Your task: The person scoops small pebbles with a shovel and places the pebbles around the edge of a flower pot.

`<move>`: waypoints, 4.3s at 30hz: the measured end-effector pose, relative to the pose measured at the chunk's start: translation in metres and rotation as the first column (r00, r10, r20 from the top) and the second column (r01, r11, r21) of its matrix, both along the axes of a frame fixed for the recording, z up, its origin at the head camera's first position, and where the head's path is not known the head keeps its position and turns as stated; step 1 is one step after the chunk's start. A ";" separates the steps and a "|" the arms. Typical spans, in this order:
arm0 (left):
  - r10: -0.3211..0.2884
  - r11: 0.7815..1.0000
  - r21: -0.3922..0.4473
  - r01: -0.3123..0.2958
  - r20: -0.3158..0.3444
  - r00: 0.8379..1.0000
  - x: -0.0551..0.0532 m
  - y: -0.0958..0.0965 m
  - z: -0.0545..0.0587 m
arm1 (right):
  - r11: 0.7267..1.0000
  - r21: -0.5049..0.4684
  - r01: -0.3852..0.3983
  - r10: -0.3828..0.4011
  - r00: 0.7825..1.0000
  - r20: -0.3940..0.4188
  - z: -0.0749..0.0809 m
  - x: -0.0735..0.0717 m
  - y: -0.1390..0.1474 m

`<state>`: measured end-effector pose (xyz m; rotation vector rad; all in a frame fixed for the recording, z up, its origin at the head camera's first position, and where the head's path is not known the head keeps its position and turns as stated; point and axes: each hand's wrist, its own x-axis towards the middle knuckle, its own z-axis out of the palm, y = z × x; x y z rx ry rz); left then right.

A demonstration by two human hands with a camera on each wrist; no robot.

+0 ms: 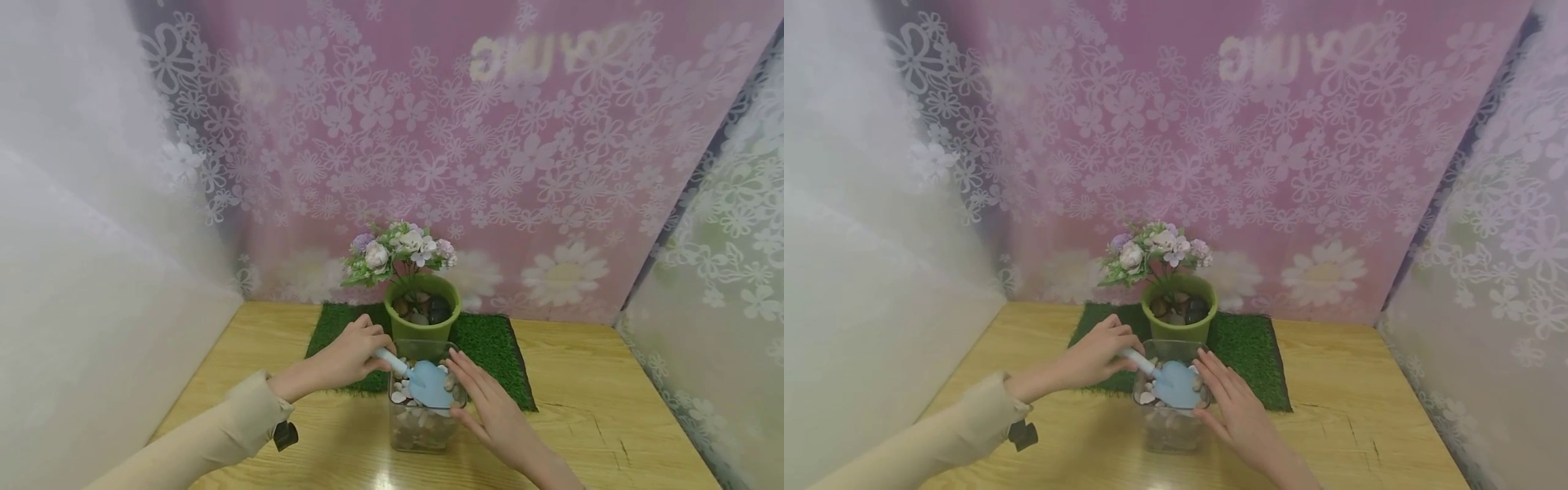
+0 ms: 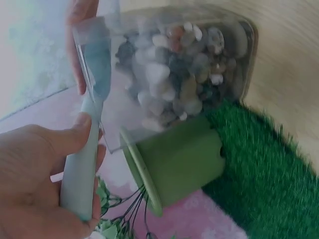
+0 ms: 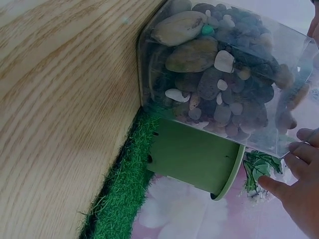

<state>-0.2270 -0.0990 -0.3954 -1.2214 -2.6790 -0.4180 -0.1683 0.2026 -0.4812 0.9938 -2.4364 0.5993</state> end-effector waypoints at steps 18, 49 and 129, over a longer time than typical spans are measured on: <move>-0.007 1.000 0.008 0.008 -0.119 0.993 0.008 -0.009 -0.006 | 1.000 0.006 0.025 -0.025 0.999 0.024 -0.003 0.000 0.002; 0.217 0.936 0.297 -0.189 -0.065 0.974 0.018 -0.048 -0.015 | 0.998 0.049 0.032 -0.031 0.999 -0.019 0.001 -0.003 0.003; 0.373 0.925 0.164 -0.343 -0.213 0.903 -0.048 -0.038 0.032 | 0.999 0.016 0.039 -0.040 0.998 0.038 -0.002 0.002 0.000</move>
